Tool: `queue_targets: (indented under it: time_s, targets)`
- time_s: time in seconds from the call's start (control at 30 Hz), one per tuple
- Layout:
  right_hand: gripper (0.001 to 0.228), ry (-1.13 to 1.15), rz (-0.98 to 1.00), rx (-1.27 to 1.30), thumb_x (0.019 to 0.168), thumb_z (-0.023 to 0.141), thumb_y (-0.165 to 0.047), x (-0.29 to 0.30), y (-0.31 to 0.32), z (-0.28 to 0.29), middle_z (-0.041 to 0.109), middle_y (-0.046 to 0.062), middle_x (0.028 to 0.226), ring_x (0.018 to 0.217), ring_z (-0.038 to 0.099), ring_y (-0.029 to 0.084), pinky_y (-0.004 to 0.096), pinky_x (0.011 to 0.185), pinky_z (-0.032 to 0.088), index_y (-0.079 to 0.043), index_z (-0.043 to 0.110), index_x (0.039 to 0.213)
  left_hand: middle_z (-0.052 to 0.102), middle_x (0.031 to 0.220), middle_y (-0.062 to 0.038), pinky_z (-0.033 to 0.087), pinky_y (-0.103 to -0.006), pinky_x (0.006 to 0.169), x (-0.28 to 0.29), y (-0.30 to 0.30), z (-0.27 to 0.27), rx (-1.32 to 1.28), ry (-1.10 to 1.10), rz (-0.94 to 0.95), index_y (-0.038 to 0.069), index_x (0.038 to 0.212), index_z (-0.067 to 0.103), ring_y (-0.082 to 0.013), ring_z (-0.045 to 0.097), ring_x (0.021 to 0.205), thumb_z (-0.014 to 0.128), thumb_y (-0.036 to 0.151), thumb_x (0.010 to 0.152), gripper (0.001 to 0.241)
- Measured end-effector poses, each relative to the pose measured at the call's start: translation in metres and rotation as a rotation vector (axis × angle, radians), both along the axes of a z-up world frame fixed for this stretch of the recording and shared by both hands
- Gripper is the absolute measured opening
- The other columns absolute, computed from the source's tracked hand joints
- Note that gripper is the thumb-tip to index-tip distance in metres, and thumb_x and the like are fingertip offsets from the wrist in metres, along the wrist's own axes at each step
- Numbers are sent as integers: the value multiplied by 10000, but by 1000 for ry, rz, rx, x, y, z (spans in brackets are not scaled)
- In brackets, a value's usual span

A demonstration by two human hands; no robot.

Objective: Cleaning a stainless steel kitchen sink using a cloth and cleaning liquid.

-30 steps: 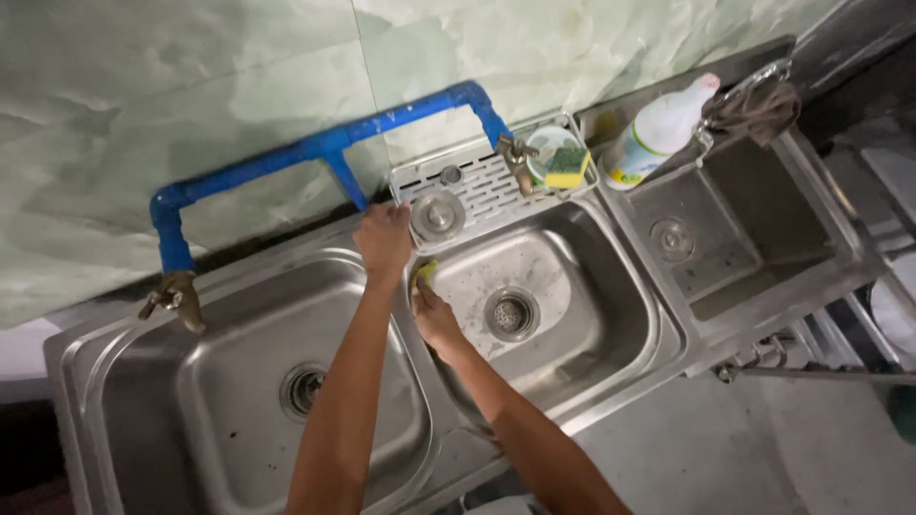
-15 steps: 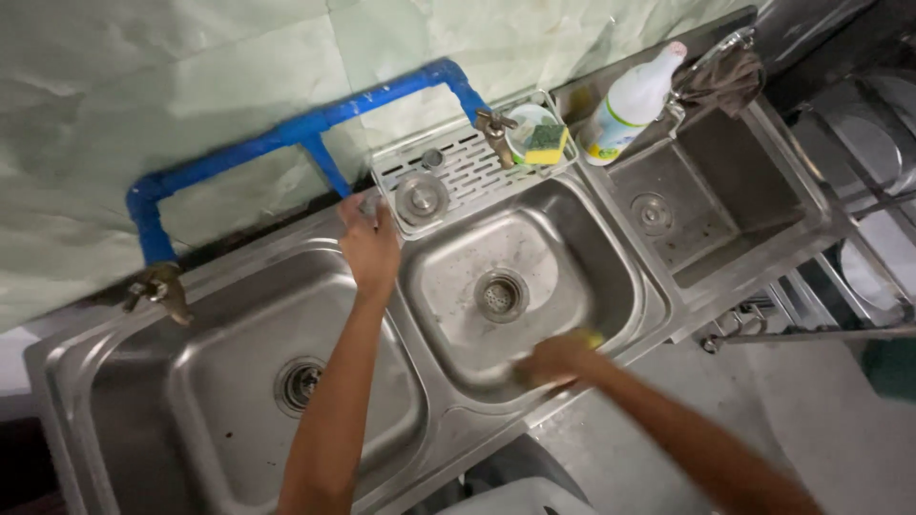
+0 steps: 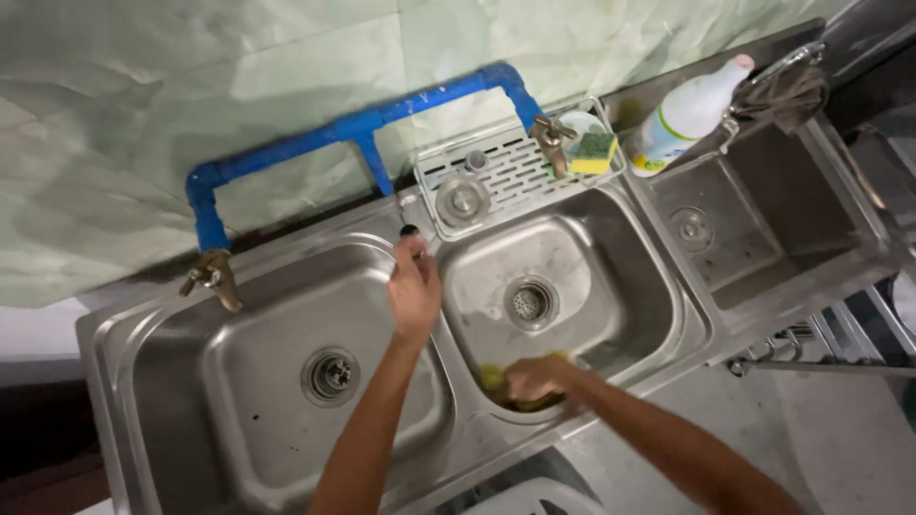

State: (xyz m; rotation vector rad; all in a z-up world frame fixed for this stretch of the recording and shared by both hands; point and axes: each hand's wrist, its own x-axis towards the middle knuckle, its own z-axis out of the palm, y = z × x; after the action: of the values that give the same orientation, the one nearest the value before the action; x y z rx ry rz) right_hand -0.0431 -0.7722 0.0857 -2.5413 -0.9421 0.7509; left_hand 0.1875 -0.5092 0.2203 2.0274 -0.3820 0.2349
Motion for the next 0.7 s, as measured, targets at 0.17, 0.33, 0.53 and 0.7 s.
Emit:
queue_targets:
  time_s: [0.17,0.33,0.53,0.7]
  targets:
    - [552,-44,-68,-34,873,589,-378,24,59,22,384,157,1395,1330,349,358,576,1080,269,-99,441,1326,647,1127,-212,572,-440,783,-13,-2,10,-17,106,-50,-8,1295,515,-306,679,824,630,56,983,338]
    - [710,-98,-132,-71,981,489,-387,73,103,65,185,218,1624,1502,177,399,623,1188,119,-63,255,1568,610,1212,-204,453,-502,987,-22,-8,21,156,-188,-44,-21,1251,536,-392,591,1108,682,12,845,433]
    - [704,-283,-419,-206,943,527,-389,127,117,53,193,217,1650,1503,215,454,659,1139,226,-96,336,1554,596,1208,-199,438,-512,982,-19,-10,8,224,-165,-62,-12,1208,549,-405,563,1115,625,-74,786,433]
    - [588,-346,-640,-423,957,534,-271,124,60,-30,307,222,1626,1338,481,461,631,948,483,-78,459,1507,598,1226,-195,445,-508,1010,-20,-12,13,214,-198,-69,-10,1183,570,-406,560,1140,561,-130,735,463]
